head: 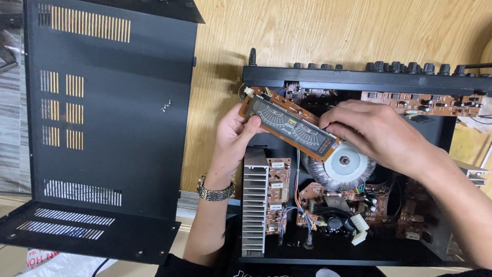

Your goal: Removing an internal circuit board from an audio amplifier using a manual screwdriver.

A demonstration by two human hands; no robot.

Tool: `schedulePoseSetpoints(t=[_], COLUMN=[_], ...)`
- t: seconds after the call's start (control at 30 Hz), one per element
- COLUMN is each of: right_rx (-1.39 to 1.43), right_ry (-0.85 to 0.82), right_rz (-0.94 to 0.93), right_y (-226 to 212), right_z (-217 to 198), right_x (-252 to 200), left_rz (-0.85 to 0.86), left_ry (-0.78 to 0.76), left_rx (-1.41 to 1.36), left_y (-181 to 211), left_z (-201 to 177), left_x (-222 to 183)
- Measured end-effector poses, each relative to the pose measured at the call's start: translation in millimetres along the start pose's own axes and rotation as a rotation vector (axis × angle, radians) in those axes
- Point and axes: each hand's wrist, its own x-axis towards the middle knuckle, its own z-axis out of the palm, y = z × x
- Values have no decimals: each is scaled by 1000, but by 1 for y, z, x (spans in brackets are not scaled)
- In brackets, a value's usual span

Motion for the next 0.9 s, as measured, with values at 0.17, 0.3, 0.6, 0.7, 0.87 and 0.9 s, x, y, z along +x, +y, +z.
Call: schedulePoseSetpoints(t=[0.17,0.3,0.6,0.7,0.87,0.9], right_rx=[108,227,106,111,150,168], right_ry=[55,107,177,234,264,273], right_rz=[121,248,256,268,273,272], right_y=[-4,-2,-8,-14,-15,-17], right_z=[-1,2,21,25,30,31], right_x=[-5,-15,-33,-34,-34,-33], left_rz=[-1,-7,-19,-15,-2,1], left_ry=[-4,-9,-25,-35,-42,-44], left_rx=[5,-3,16,-3,-14,-21], left_y=[3,4,2,6,2,1], left_z=[2,2,-1,1,0,-1], left_x=[-1,-1,0,-2,-1,-1])
